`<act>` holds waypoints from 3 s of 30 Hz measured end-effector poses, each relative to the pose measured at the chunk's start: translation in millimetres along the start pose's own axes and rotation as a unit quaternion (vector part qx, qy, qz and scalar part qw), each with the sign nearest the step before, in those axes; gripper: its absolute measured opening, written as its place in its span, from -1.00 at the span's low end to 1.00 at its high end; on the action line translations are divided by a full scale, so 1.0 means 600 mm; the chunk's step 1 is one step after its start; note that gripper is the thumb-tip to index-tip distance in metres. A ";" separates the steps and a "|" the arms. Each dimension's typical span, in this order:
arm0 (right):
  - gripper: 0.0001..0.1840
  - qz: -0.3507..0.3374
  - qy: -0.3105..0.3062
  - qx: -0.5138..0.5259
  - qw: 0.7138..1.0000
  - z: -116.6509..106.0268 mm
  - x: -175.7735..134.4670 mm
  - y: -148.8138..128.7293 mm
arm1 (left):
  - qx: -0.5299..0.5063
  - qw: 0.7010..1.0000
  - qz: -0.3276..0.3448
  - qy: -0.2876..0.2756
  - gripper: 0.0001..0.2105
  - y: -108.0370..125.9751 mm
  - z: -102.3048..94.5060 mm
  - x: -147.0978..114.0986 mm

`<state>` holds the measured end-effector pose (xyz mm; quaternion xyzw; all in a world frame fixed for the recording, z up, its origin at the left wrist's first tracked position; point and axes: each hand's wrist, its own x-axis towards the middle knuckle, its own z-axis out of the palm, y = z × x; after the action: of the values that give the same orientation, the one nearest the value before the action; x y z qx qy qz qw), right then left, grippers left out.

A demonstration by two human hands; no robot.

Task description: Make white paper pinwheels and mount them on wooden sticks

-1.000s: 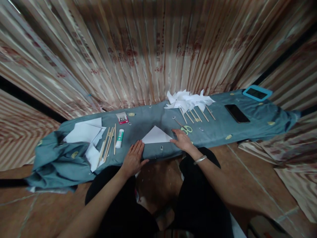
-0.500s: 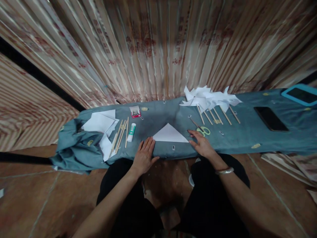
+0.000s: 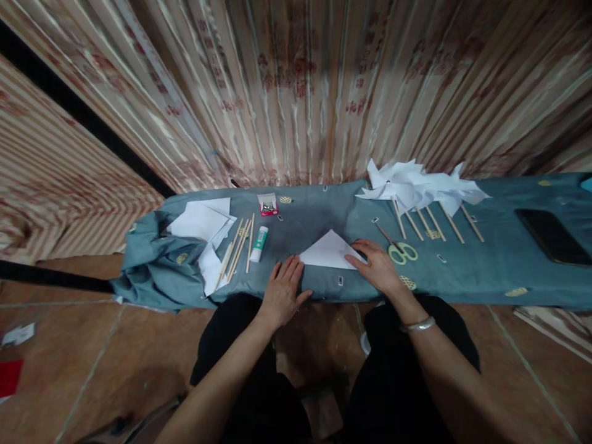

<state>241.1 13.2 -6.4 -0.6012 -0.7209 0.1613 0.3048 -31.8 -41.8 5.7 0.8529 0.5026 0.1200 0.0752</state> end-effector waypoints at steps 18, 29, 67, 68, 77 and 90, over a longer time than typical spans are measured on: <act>-0.88 0.088 0.090 0.179 0.976 -0.001 0.011 -0.004 | -0.072 0.992 -0.044 0.090 -0.52 -0.008 0.004 -0.010; -0.89 0.032 0.122 0.194 0.973 -0.023 -0.012 -0.071 | -0.723 0.603 -0.321 0.105 -0.42 0.027 -0.029 0.073; -0.60 0.234 0.111 0.401 0.879 0.000 0.017 -0.048 | -0.833 0.501 -0.234 -0.004 -0.60 0.043 -0.028 0.167; -0.60 0.233 0.116 0.406 0.876 0.002 0.019 -0.047 | -0.835 0.497 -0.234 -0.007 -0.58 0.048 -0.027 0.165; -0.66 0.221 0.124 0.422 0.870 0.017 0.032 -0.063 | -0.792 0.552 -0.258 0.030 -0.59 0.082 -0.007 0.157; -0.70 0.211 0.110 0.422 0.875 0.020 0.035 -0.083 | -0.752 0.532 -0.353 0.165 -0.55 0.067 0.010 0.174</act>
<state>193.1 23.8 19.4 -0.5671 -0.4022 0.4434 0.5657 52.1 29.9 23.2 0.1998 0.4904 0.5555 0.6411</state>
